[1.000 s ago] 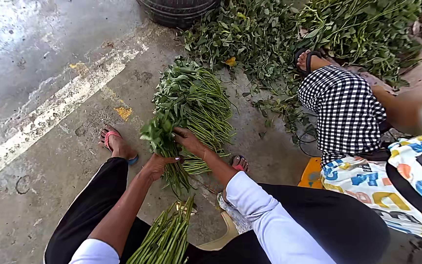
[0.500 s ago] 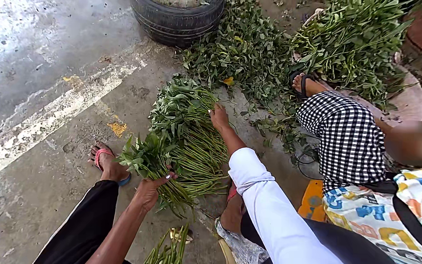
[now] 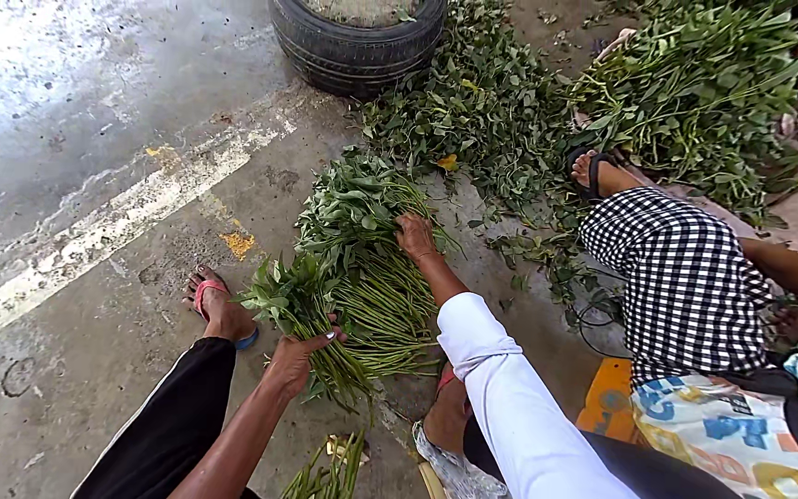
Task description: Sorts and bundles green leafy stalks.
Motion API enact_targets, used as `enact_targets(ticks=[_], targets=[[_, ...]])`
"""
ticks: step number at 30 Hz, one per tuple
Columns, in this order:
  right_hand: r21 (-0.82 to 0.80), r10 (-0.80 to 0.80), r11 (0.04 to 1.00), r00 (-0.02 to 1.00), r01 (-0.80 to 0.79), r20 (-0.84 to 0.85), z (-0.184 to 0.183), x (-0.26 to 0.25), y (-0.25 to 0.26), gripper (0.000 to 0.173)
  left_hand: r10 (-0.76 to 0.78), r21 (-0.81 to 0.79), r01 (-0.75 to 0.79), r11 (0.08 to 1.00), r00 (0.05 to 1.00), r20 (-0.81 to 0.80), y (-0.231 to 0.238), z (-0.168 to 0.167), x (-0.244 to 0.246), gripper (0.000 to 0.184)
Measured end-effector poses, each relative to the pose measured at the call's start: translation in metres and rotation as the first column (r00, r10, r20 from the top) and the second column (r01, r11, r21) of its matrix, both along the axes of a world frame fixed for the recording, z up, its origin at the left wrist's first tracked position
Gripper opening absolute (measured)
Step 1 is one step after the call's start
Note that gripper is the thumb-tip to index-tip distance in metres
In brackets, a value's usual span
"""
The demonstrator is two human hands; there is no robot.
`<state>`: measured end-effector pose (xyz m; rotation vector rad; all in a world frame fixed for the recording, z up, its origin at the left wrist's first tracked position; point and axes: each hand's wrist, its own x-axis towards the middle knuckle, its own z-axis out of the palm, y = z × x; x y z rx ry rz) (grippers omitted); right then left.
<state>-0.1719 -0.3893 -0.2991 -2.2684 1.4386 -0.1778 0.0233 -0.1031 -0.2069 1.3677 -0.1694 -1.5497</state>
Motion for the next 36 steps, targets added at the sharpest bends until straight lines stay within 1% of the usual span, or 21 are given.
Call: enact_targets(ticks=[2,4,7,10,12,13,15,18,21,26,28,31,32,34,35,36], targets=[[-0.052,-0.006,0.999,0.998,0.009,0.059,0.011,0.004,0.016,0.028,0.036,-0.021,-0.036,0.999,0.999,-0.002,-0.002,0.002,0.001,0.029],[-0.055,-0.026,0.998,0.997,0.03,0.079,0.028,0.01,0.041,0.027,0.072,-0.051,-0.073,0.996,0.997,-0.019,-0.005,0.004,0.004,0.029],[-0.088,-0.022,0.996,0.992,0.034,0.127,0.043,0.016,0.096,0.025,0.107,-0.057,-0.109,0.992,0.994,-0.032,-0.006,0.006,0.005,0.028],[-0.176,0.023,0.984,0.977,0.015,0.213,0.055,0.03,0.151,0.022,0.13,-0.045,-0.131,0.99,0.991,-0.026,-0.004,0.004,0.002,0.029],[-0.196,0.057,0.981,0.962,-0.003,0.267,0.069,0.044,0.186,0.021,0.159,-0.035,-0.16,0.987,0.987,-0.01,-0.002,0.001,-0.001,0.03],[-0.192,0.063,0.981,0.954,-0.006,0.293,0.076,0.051,0.2,0.02,0.177,-0.022,-0.177,0.984,0.984,-0.004,-0.002,0.001,-0.002,0.033],[-0.138,0.054,0.99,0.936,-0.006,0.347,0.088,0.064,0.226,0.02,0.163,-0.003,-0.163,0.987,0.986,-0.015,0.0,0.004,0.0,0.038],[0.019,-0.011,1.0,0.906,0.003,0.424,0.098,0.07,0.247,0.024,0.112,-0.047,-0.116,0.992,0.991,-0.078,0.001,0.006,0.003,0.027],[0.122,-0.073,0.992,0.859,0.012,0.507,0.102,0.064,0.256,0.031,0.108,-0.046,-0.112,0.993,0.991,-0.078,0.001,0.007,0.003,0.033],[0.06,-0.085,0.996,0.866,0.064,0.492,0.115,0.046,0.252,0.035,0.117,-0.07,-0.114,0.991,0.992,0.052,0.0,0.017,-0.008,0.04],[0.153,-0.16,0.984,0.81,0.088,0.564,0.128,0.042,0.248,0.034,0.094,-0.1,-0.083,0.992,0.989,0.113,0.001,0.023,-0.01,0.044],[0.338,-0.291,0.939,0.672,0.063,0.681,0.136,0.043,0.24,0.039,0.012,-0.178,0.011,0.984,0.991,0.13,0.005,0.029,-0.012,0.052],[0.368,-0.332,0.927,0.609,0.071,0.72,0.133,0.046,0.235,0.036,-0.018,-0.194,0.042,0.98,0.992,0.123,0.006,0.031,-0.013,0.053],[0.44,-0.442,0.89,0.464,0.12,0.768,0.133,0.052,0.232,0.023,-0.098,-0.222,0.116,0.968,0.991,0.094,0.007,0.036,-0.012,0.049],[0.526,-0.532,0.842,0.358,0.124,0.767,0.135,0.054,0.232,0.017,-0.148,-0.232,0.163,0.959,0.986,0.077,0.007,0.04,-0.011,0.046],[0.631,-0.633,0.769,0.25,0.1,0.732,0.137,0.056,0.234,0.011,-0.193,-0.232,0.202,0.952,0.979,0.061,0.009,0.044,-0.01,0.042]])
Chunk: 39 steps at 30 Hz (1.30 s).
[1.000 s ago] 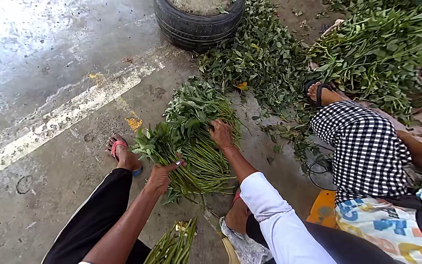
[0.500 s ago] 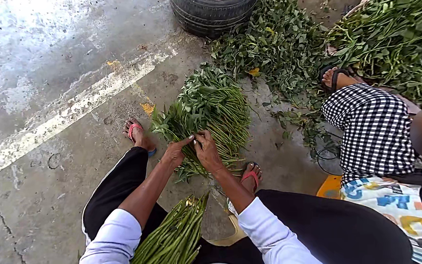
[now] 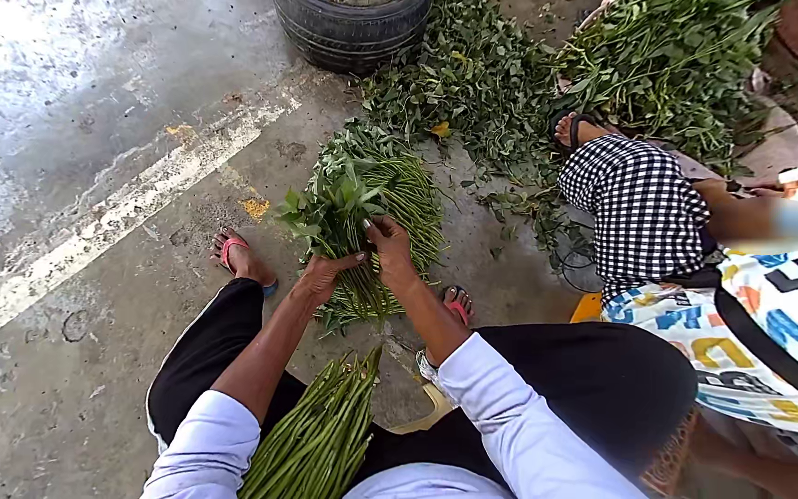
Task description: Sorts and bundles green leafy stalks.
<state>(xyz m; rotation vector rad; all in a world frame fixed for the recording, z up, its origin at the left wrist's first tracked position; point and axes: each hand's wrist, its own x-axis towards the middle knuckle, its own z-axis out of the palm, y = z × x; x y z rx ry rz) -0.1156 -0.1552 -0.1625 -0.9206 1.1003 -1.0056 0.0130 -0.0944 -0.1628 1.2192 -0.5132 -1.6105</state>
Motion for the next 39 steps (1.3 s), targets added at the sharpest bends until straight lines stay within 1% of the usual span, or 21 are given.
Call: enact_targets(ticks=[2,3,4,5,7,8,10,12,14,15,16,18,20,21,24,26,28,30,34,37,39], targets=[[0.212,-0.081,0.976,0.982,0.043,0.171,-0.002,0.004,0.005,0.005,-0.051,0.012,0.052,0.999,0.998,-0.024,0.004,0.006,0.002,0.034],[0.276,-0.114,0.96,0.971,0.053,0.212,-0.004,0.006,0.007,0.005,-0.054,0.002,0.054,0.999,0.998,-0.035,0.004,0.005,0.003,0.034],[0.304,-0.125,0.951,0.968,0.055,0.217,-0.007,0.008,0.008,0.004,-0.032,-0.005,0.032,0.999,0.999,-0.037,0.004,0.001,0.005,0.036],[0.3,-0.109,0.952,0.977,0.05,0.183,-0.01,0.01,0.008,0.004,0.012,-0.006,-0.013,1.0,1.0,-0.023,0.003,-0.004,0.004,0.037],[0.253,-0.001,0.967,1.0,-0.005,0.02,-0.019,0.012,0.008,0.012,0.127,0.002,-0.127,0.992,0.991,0.052,0.004,-0.014,-0.003,0.041],[0.243,0.084,0.967,0.995,-0.071,-0.046,-0.025,0.013,0.004,0.017,0.175,0.002,-0.176,0.984,0.98,0.091,0.005,-0.019,-0.004,0.044],[0.244,0.254,0.945,0.957,-0.215,-0.14,-0.039,0.014,-0.012,0.017,0.268,0.017,-0.273,0.962,0.953,0.139,0.004,-0.026,-0.006,0.04],[0.171,0.407,0.912,0.874,-0.373,-0.265,-0.055,0.009,-0.034,0.018,0.319,0.034,-0.327,0.944,0.937,0.14,0.001,-0.026,-0.002,0.033],[0.063,0.464,0.861,0.726,-0.506,-0.508,-0.07,-0.001,-0.067,0.024,0.331,0.044,-0.338,0.94,0.937,0.115,-0.004,-0.025,0.004,0.029],[0.044,0.445,0.837,0.633,-0.545,-0.633,-0.072,-0.008,-0.086,0.027,0.339,0.048,-0.344,0.938,0.936,0.099,-0.006,-0.026,0.007,0.028],[0.042,0.404,0.836,0.561,-0.547,-0.723,-0.074,-0.015,-0.105,0.029,0.343,0.057,-0.348,0.936,0.936,0.078,-0.008,-0.027,0.009,0.027],[0.024,0.286,0.873,0.471,-0.487,-0.835,-0.08,-0.028,-0.143,0.03,0.34,0.088,-0.343,0.935,0.939,0.046,-0.008,-0.027,0.01,0.027],[-0.033,0.196,0.891,0.449,-0.453,-0.872,-0.085,-0.033,-0.176,0.03,0.331,0.121,-0.333,0.935,0.943,0.036,-0.008,-0.027,0.008,0.028],[-0.046,0.185,0.882,0.435,-0.469,-0.881,-0.086,-0.033,-0.189,0.031,0.32,0.132,-0.321,0.938,0.947,0.033,-0.008,-0.028,0.007,0.028],[-0.023,0.224,0.814,0.35,-0.58,-0.909,-0.095,-0.025,-0.218,0.036,0.278,0.168,-0.279,0.945,0.96,0.032,-0.007,-0.025,0.004,0.025],[0.034,0.252,0.788,0.271,-0.614,-0.929,-0.106,-0.019,-0.228,0.04,0.252,0.173,-0.254,0.952,0.967,0.032,-0.006,-0.024,0.003,0.026],[0.113,0.273,0.777,0.171,-0.619,-0.947,-0.115,-0.016,-0.233,0.043,0.233,0.174,-0.236,0.956,0.972,0.039,-0.005,-0.024,0.003,0.029],[0.131,0.262,0.771,0.122,-0.623,-0.957,-0.122,-0.017,-0.231,0.041,0.226,0.169,-0.229,0.959,0.973,0.035,-0.005,-0.026,0.003,0.031],[0.029,0.169,0.727,0.139,-0.686,-0.976,-0.123,-0.022,-0.212,0.029,0.268,0.21,-0.266,0.941,0.963,0.018,-0.007,-0.024,0.006,0.026],[0.029,0.155,0.683,0.106,-0.73,-0.982,-0.108,-0.025,-0.189,0.029,0.302,0.239,-0.296,0.925,0.953,0.01,-0.008,-0.025,0.009,0.027],[0.022,0.158,0.677,0.116,-0.736,-0.981,-0.09,-0.025,-0.171,0.032,0.318,0.227,-0.311,0.923,0.948,0.004,-0.008,-0.028,0.011,0.03]])
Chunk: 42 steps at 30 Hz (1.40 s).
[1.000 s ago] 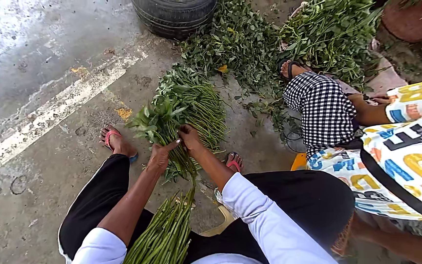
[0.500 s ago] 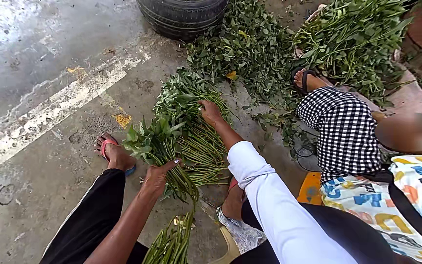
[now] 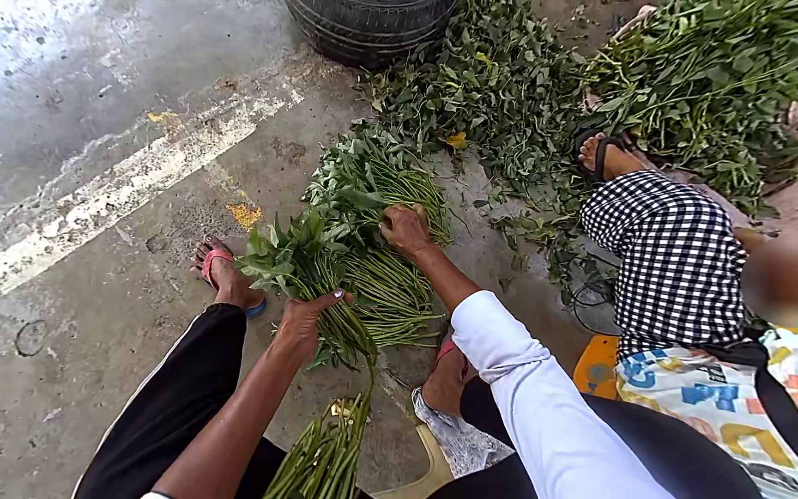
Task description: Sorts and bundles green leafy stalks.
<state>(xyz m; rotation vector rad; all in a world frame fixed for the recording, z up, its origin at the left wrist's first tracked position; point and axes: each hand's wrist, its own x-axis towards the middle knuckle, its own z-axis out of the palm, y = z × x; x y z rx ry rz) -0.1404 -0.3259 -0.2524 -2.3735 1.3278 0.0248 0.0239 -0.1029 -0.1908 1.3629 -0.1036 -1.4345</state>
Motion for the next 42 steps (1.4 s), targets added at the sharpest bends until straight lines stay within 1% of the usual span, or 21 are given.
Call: enact_targets(ticks=[2,4,6,8,9,10,12,13,14,15,16,20,23,26,28,30,32,35,37,39,42], targets=[[-0.008,-0.033,0.999,0.998,0.033,0.052,0.02,0.001,0.019,0.032,0.025,-0.011,-0.024,1.0,1.0,0.016,-0.001,-0.001,0.001,0.028],[0.043,-0.111,0.993,0.987,0.106,0.113,0.032,-0.001,0.036,0.032,0.032,-0.025,-0.031,0.999,0.999,0.042,-0.001,-0.001,0.004,0.027],[0.195,-0.216,0.962,0.969,0.19,0.123,0.027,-0.009,0.045,0.035,0.038,-0.02,-0.037,0.999,0.997,0.061,0.0,-0.003,0.006,0.025],[0.401,-0.358,0.874,0.922,0.275,0.148,0.008,-0.019,0.056,0.037,0.029,-0.025,-0.028,0.999,0.997,0.068,0.001,-0.006,0.008,0.024],[0.503,-0.457,0.807,0.867,0.31,0.199,-0.003,-0.023,0.064,0.036,0.021,-0.027,-0.02,0.999,0.997,0.072,0.002,-0.01,0.01,0.023],[0.61,-0.569,0.721,0.783,0.329,0.25,-0.008,-0.025,0.074,0.034,0.016,-0.021,-0.015,1.0,0.997,0.073,0.002,-0.012,0.01,0.024],[0.783,-0.761,0.536,0.581,0.315,0.287,0.0,-0.02,0.096,0.031,0.002,0.001,-0.003,1.0,0.998,0.069,0.003,-0.013,0.01,0.025],[0.83,-0.819,0.474,0.494,0.294,0.293,0.005,-0.017,0.106,0.029,-0.012,0.018,0.011,1.0,0.998,0.066,0.004,-0.013,0.008,0.027],[0.852,-0.85,0.448,0.424,0.272,0.312,0.009,-0.012,0.116,0.026,-0.032,0.036,0.03,0.999,0.997,0.063,0.005,-0.011,0.006,0.029],[0.853,-0.857,0.457,0.384,0.254,0.344,0.014,-0.007,0.125,0.025,-0.054,0.053,0.051,0.997,0.996,0.071,0.005,-0.01,0.002,0.031],[0.838,-0.844,0.489,0.374,0.24,0.385,0.019,-0.001,0.134,0.026,-0.067,0.065,0.062,0.996,0.994,0.085,0.005,-0.011,-0.001,0.033],[0.712,-0.72,0.667,0.435,0.219,0.541,0.026,0.021,0.165,0.026,-0.18,0.146,0.15,0.978,0.958,0.224,0.005,-0.013,-0.009,0.055],[0.644,-0.644,0.74,0.481,0.194,0.595,0.024,0.028,0.177,0.025,-0.206,0.188,0.159,0.969,0.943,0.263,0.005,-0.014,-0.008,0.067],[0.652,-0.625,0.743,0.501,0.149,0.599,0.026,0.026,0.18,0.026,-0.202,0.176,0.159,0.971,0.943,0.263,0.005,-0.016,-0.007,0.063],[0.653,-0.62,0.744,0.514,0.143,0.593,0.029,0.022,0.18,0.025,-0.236,0.188,0.187,0.964,0.929,0.286,0.01,-0.018,-0.009,0.062],[0.646,-0.638,0.742,0.484,0.179,0.599,0.03,0.019,0.178,0.023,-0.272,0.196,0.219,0.956,0.911,0.309,0.015,-0.019,-0.01,0.067],[0.624,-0.651,0.744,0.468,0.237,0.598,0.031,0.015,0.173,0.023,-0.231,0.193,0.18,0.965,0.929,0.289,0.011,-0.015,-0.008,0.069],[0.567,-0.607,0.78,0.538,0.264,0.585,0.029,0.009,0.169,0.025,-0.091,0.182,0.04,0.983,0.955,0.283,0.004,-0.013,-0.004,0.066],[0.556,-0.558,0.804,0.59,0.21,0.584,0.028,0.009,0.175,0.026,-0.073,0.16,0.028,0.987,0.955,0.287,0.004,-0.012,-0.004,0.066],[0.549,-0.51,0.824,0.607,0.14,0.61,0.026,0.013,0.184,0.024,-0.067,0.131,0.033,0.991,0.962,0.265,0.003,-0.01,-0.006,0.066],[0.543,-0.46,0.836,0.647,0.084,0.608,0.023,0.015,0.189,0.031,-0.038,0.124,0.011,0.992,0.974,0.225,0.004,-0.011,-0.005,0.065]])
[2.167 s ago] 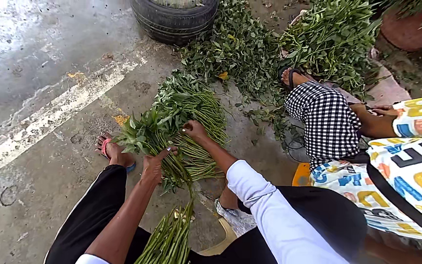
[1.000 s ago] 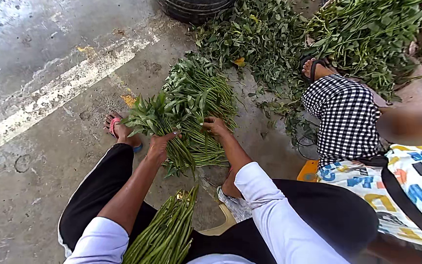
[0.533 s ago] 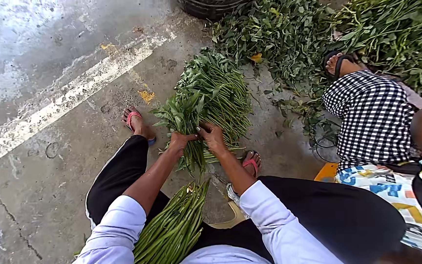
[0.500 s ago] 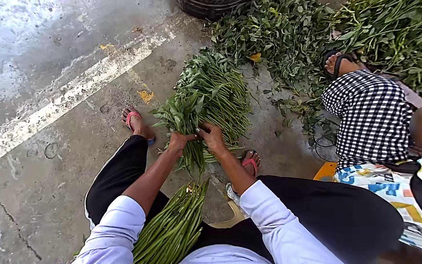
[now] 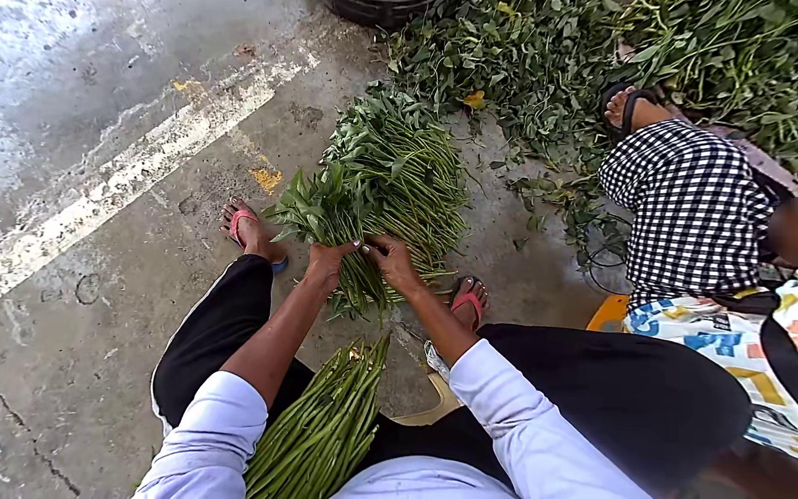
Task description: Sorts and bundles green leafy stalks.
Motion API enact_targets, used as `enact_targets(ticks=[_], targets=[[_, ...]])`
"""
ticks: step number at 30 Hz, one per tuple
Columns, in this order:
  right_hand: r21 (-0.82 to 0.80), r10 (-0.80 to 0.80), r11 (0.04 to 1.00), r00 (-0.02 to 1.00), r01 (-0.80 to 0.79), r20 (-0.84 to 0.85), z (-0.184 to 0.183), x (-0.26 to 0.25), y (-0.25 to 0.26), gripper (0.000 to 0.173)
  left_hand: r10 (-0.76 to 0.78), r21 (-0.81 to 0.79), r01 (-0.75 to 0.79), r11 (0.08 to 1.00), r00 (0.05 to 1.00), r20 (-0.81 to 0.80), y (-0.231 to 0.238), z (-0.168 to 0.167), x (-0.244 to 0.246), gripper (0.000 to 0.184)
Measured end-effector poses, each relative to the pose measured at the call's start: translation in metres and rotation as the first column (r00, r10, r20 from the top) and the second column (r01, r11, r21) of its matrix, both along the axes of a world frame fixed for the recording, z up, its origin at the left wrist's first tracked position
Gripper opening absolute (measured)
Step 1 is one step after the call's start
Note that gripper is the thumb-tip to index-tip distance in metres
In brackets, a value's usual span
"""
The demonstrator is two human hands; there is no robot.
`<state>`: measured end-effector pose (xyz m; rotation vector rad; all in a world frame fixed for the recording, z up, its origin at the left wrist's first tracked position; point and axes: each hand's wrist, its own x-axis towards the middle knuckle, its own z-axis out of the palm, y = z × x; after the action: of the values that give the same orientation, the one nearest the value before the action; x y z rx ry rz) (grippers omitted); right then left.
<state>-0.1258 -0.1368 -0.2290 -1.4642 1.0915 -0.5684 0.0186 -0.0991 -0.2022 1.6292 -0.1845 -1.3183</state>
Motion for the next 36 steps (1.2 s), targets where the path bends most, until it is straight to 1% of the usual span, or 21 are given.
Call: enact_targets(ticks=[2,4,6,8,9,11,13,16,18,19,22,23,24,25,27,28,29,30,32,34,36], targets=[[0.008,0.08,0.997,0.996,-0.08,-0.027,0.001,-0.002,-0.001,0.038,0.002,0.009,-0.002,1.0,1.0,-0.008,0.0,-0.002,0.001,0.066],[0.014,0.113,0.994,0.993,-0.112,-0.042,0.001,-0.005,-0.005,0.041,-0.019,0.003,0.019,1.0,1.0,-0.004,0.001,-0.003,0.001,0.068],[0.087,0.059,0.994,0.998,-0.06,0.006,0.002,-0.009,-0.01,0.038,-0.046,-0.013,0.046,0.999,0.999,-0.004,0.001,-0.001,0.002,0.066],[0.19,-0.072,0.98,0.996,0.06,0.055,0.001,-0.011,-0.013,0.037,-0.061,-0.023,0.061,0.998,0.998,-0.007,0.0,0.001,0.002,0.059],[0.2,-0.133,0.973,0.989,0.118,0.061,0.0,-0.01,-0.013,0.038,-0.07,-0.024,0.07,0.997,0.997,-0.01,0.0,0.001,0.002,0.056],[0.131,-0.173,0.978,0.984,0.165,0.052,0.003,-0.007,-0.009,0.039,-0.109,-0.02,0.108,0.994,0.994,-0.031,0.002,-0.002,0.001,0.056],[-0.02,-0.123,0.992,0.992,0.123,-0.005,0.01,-0.003,0.002,0.037,-0.156,-0.02,0.155,0.988,0.985,-0.069,0.007,0.001,0.0,0.059],[-0.229,-0.069,0.971,0.997,0.06,-0.032,0.02,-0.001,0.015,0.021,-0.137,0.02,0.139,0.99,0.986,-0.094,0.01,0.007,0.002,0.063],[-0.285,-0.05,0.957,0.999,0.054,0.023,0.02,-0.002,0.013,0.016,-0.105,0.024,0.108,0.994,0.989,-0.104,0.009,0.01,0.005,0.069],[-0.294,-0.051,0.954,0.997,0.065,0.055,0.018,-0.003,0.01,0.016,-0.073,0.011,0.074,0.997,0.991,-0.116,0.006,0.012,0.004,0.067],[-0.346,-0.031,0.936,0.993,0.068,0.11,0.024,-0.007,0.008,0.02,0.007,-0.101,-0.021,0.995,0.991,-0.135,-0.002,0.023,0.005,0.05],[-0.379,-0.011,0.924,0.996,0.044,0.088,0.03,-0.009,0.009,0.022,0.027,-0.157,-0.048,0.986,0.99,-0.136,-0.004,0.03,0.006,0.045],[-0.421,0.023,0.907,0.999,-0.003,0.042,0.037,-0.01,0.011,0.029,0.038,-0.214,-0.065,0.975,0.991,-0.128,-0.005,0.038,0.007,0.041],[-0.456,0.077,0.886,0.997,-0.081,-0.027,0.046,-0.011,0.012,0.041,0.051,-0.263,-0.078,0.962,0.993,-0.11,-0.007,0.048,0.007,0.04],[-0.484,0.172,0.84,0.966,-0.245,-0.192,0.062,-0.006,0.019,0.084,0.109,-0.329,-0.129,0.936,0.991,-0.078,-0.01,0.067,0.004,0.045],[-0.492,0.171,0.825,0.953,-0.277,-0.249,0.068,-0.001,0.024,0.105,0.147,-0.351,-0.169,0.921,0.985,-0.088,-0.011,0.077,0.0,0.048],[-0.523,0.137,0.811,0.954,-0.262,-0.265,0.073,0.005,0.029,0.118,0.181,-0.375,-0.212,0.902,0.976,-0.118,-0.012,0.088,-0.006,0.046],[-0.578,0.089,0.786,0.965,-0.22,-0.247,0.076,0.009,0.031,0.125,0.209,-0.393,-0.26,0.882,0.963,-0.168,-0.012,0.1,-0.014,0.041],[-0.714,-0.003,0.686,0.981,-0.141,-0.196,0.084,0.011,0.025,0.12,0.249,-0.402,-0.346,0.848,0.929,-0.274,-0.009,0.128,-0.029,0.031],[-0.822,-0.059,0.551,0.976,-0.142,-0.208,0.093,0.002,0.008,0.108,0.26,-0.412,-0.402,0.818,0.897,-0.358,0.001,0.151,-0.039,0.027],[-0.866,-0.112,0.477,0.967,-0.15,-0.229,0.105,-0.015,-0.007,0.1,0.241,-0.439,-0.423,0.793,0.879,-0.412,0.016,0.17,-0.046,0.026]])
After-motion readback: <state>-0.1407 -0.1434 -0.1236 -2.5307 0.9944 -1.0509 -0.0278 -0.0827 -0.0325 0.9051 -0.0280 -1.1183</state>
